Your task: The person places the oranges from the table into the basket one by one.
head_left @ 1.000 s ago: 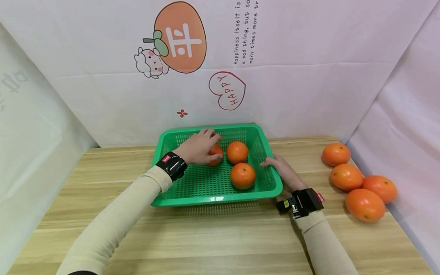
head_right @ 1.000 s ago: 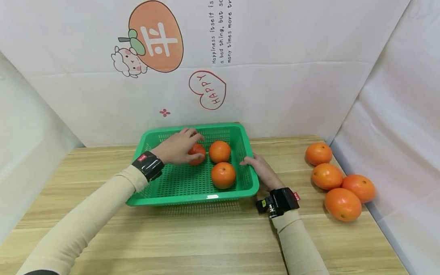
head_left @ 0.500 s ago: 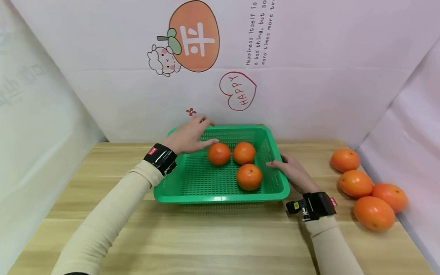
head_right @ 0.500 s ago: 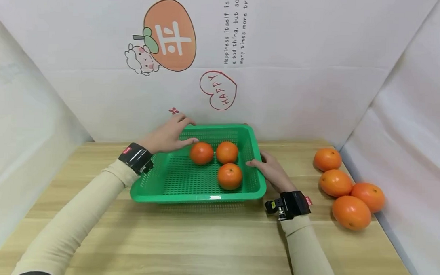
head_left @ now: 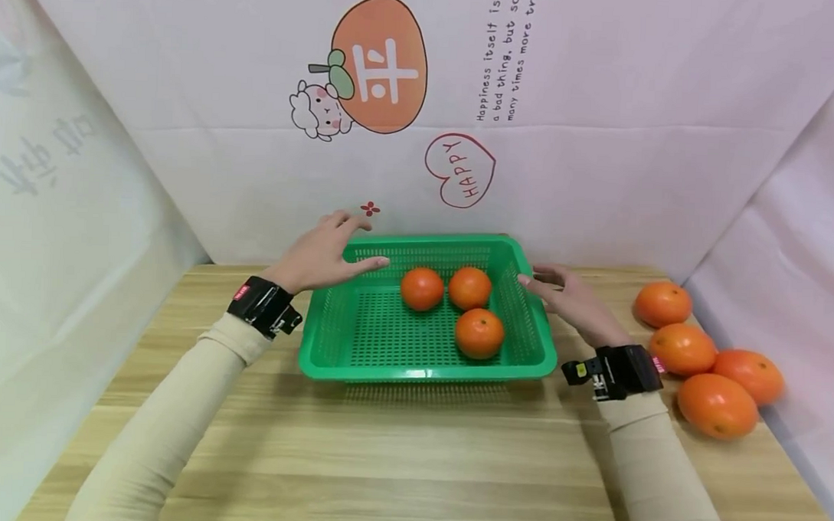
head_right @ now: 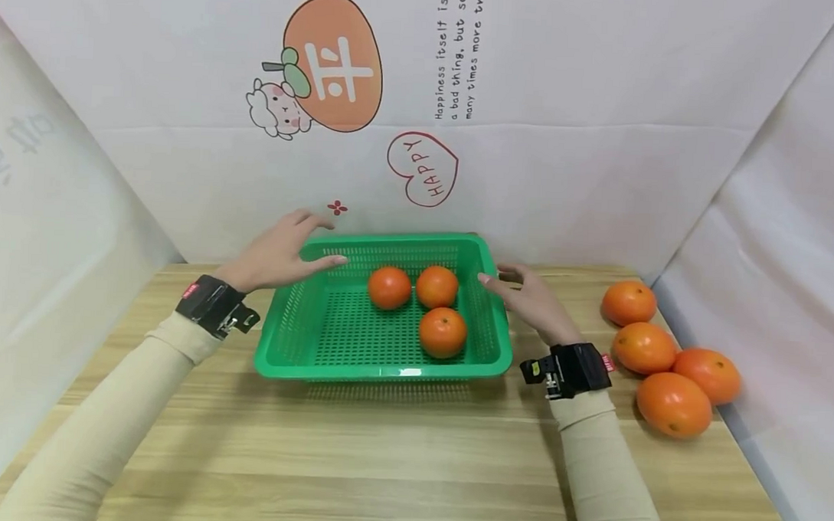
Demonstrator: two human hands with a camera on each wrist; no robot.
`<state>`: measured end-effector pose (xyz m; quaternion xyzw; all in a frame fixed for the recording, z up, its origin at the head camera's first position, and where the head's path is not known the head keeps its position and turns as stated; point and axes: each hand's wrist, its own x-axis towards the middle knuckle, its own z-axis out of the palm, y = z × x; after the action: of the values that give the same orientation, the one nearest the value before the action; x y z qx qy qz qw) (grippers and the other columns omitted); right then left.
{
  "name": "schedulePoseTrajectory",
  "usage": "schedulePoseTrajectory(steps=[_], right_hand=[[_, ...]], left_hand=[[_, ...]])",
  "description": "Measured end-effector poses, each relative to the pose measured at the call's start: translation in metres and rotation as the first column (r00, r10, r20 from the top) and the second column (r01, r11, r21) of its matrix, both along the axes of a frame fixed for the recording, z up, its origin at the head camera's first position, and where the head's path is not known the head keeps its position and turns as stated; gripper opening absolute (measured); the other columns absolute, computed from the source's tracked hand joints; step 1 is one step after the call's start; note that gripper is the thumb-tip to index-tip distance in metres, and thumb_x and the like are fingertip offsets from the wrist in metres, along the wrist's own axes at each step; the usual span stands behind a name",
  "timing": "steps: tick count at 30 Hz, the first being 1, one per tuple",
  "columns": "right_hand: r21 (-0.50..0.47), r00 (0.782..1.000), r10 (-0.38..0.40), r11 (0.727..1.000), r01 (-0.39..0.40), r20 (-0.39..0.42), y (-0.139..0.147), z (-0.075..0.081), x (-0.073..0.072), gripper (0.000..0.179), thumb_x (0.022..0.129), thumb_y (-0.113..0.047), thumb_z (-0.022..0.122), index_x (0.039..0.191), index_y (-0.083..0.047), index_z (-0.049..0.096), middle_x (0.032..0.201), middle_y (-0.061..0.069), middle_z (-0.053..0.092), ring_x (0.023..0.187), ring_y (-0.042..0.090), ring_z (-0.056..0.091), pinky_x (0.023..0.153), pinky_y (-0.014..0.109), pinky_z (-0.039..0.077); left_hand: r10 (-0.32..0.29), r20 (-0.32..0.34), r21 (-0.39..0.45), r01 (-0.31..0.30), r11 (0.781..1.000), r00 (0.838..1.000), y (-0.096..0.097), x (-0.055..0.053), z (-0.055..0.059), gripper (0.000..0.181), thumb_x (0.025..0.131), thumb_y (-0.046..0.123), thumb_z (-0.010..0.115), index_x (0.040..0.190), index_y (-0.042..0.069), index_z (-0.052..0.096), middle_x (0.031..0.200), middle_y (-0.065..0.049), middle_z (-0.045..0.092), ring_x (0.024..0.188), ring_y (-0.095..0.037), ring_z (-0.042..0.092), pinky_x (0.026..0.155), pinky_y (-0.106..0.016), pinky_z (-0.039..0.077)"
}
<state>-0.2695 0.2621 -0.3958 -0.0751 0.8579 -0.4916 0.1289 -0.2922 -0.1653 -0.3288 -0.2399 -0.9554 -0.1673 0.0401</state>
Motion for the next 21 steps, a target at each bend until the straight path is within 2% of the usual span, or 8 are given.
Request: schedulePoseTrajectory(steps=[2, 5, 7, 9, 13, 18, 21], right_hand=[[-0.045, 0.999, 0.027, 0.999, -0.029, -0.047, 0.015, -0.011, -0.011, 0.087, 0.102, -0.056, 0.058, 0.167, -0.008, 0.024, 0.171, 0.024, 0.027, 0.154, 0.042, 0.037, 0.111, 0.055, 0.052], [-0.037, 0.996, 0.058, 0.997, -0.061, -0.072, 0.02, -0.003, -0.008, 0.086, 0.103, -0.055, 0.059, 0.167, -0.011, 0.024, 0.171, 0.024, 0.025, 0.155, 0.043, 0.035, 0.112, 0.055, 0.05], [-0.016, 0.996, 0.053, 0.998, -0.054, -0.072, 0.02, 0.007, -0.001, 0.087, 0.101, -0.058, 0.06, 0.167, -0.012, 0.026, 0.172, 0.02, 0.027, 0.155, 0.041, 0.036, 0.113, 0.054, 0.05], [0.052, 0.999, 0.023, 0.998, -0.021, -0.048, 0.011, 0.032, 0.016, 0.093, 0.098, -0.062, 0.061, 0.167, -0.011, 0.025, 0.172, 0.022, 0.027, 0.155, 0.047, 0.033, 0.117, 0.061, 0.044], [0.151, 0.996, -0.031, 0.988, 0.043, -0.084, 0.014, 0.052, 0.032, 0.089, 0.097, -0.062, 0.064, 0.165, -0.015, 0.031, 0.171, 0.017, 0.033, 0.153, 0.044, 0.039, 0.115, 0.061, 0.046], [0.261, 0.99, -0.058, 0.961, 0.09, -0.127, 0.03, 0.06, 0.048, 0.088, 0.096, -0.063, 0.064, 0.165, -0.018, 0.033, 0.17, 0.015, 0.036, 0.152, 0.045, 0.041, 0.109, 0.064, 0.048], [0.308, 0.982, -0.07, 0.944, 0.122, -0.175, 0.043, 0.062, 0.059, 0.088, 0.096, -0.062, 0.065, 0.165, -0.016, 0.034, 0.168, 0.018, 0.038, 0.149, 0.049, 0.042, 0.107, 0.067, 0.048]], left_hand=[[0.009, 0.014, 0.023, -0.01, 1.0, 1.0, -0.007, 0.002, -0.003, 0.08, 0.095, 0.065, 0.063, 0.153, 0.011, 0.05, 0.154, -0.018, 0.047, 0.137, -0.038, 0.049, 0.108, -0.061, 0.051], [0.023, 0.036, 0.051, -0.025, 0.998, 0.999, -0.019, 0.008, -0.007, 0.081, 0.095, 0.062, 0.066, 0.153, 0.009, 0.049, 0.153, -0.019, 0.047, 0.139, -0.039, 0.047, 0.112, -0.063, 0.047], [0.025, 0.062, 0.058, -0.029, 0.998, 0.998, -0.027, 0.012, -0.011, 0.081, 0.095, 0.06, 0.067, 0.154, 0.007, 0.048, 0.153, -0.021, 0.046, 0.139, -0.04, 0.047, 0.114, -0.064, 0.045], [0.023, 0.096, 0.055, -0.028, 0.998, 0.995, -0.035, 0.017, -0.015, 0.082, 0.096, 0.059, 0.067, 0.155, 0.007, 0.046, 0.153, -0.022, 0.045, 0.139, -0.04, 0.046, 0.115, -0.065, 0.043], [0.018, 0.139, 0.055, -0.026, 0.998, 0.99, -0.046, 0.025, -0.024, 0.086, 0.097, 0.059, 0.065, 0.16, 0.008, 0.037, 0.157, -0.024, 0.038, 0.144, -0.042, 0.039, 0.115, -0.069, 0.04], [0.064, 0.158, 0.092, -0.079, 0.993, 0.985, -0.055, 0.03, -0.038, 0.099, 0.096, 0.061, 0.065, 0.169, 0.017, 0.015, 0.168, -0.026, 0.019, 0.155, -0.048, 0.02, 0.114, -0.075, 0.037], [0.109, 0.176, 0.116, -0.131, 0.985, 0.978, -0.058, 0.03, -0.045, 0.107, 0.095, 0.065, 0.063, 0.17, 0.018, 0.004, 0.171, -0.028, 0.012, 0.158, -0.052, 0.011, 0.114, -0.078, 0.033]])
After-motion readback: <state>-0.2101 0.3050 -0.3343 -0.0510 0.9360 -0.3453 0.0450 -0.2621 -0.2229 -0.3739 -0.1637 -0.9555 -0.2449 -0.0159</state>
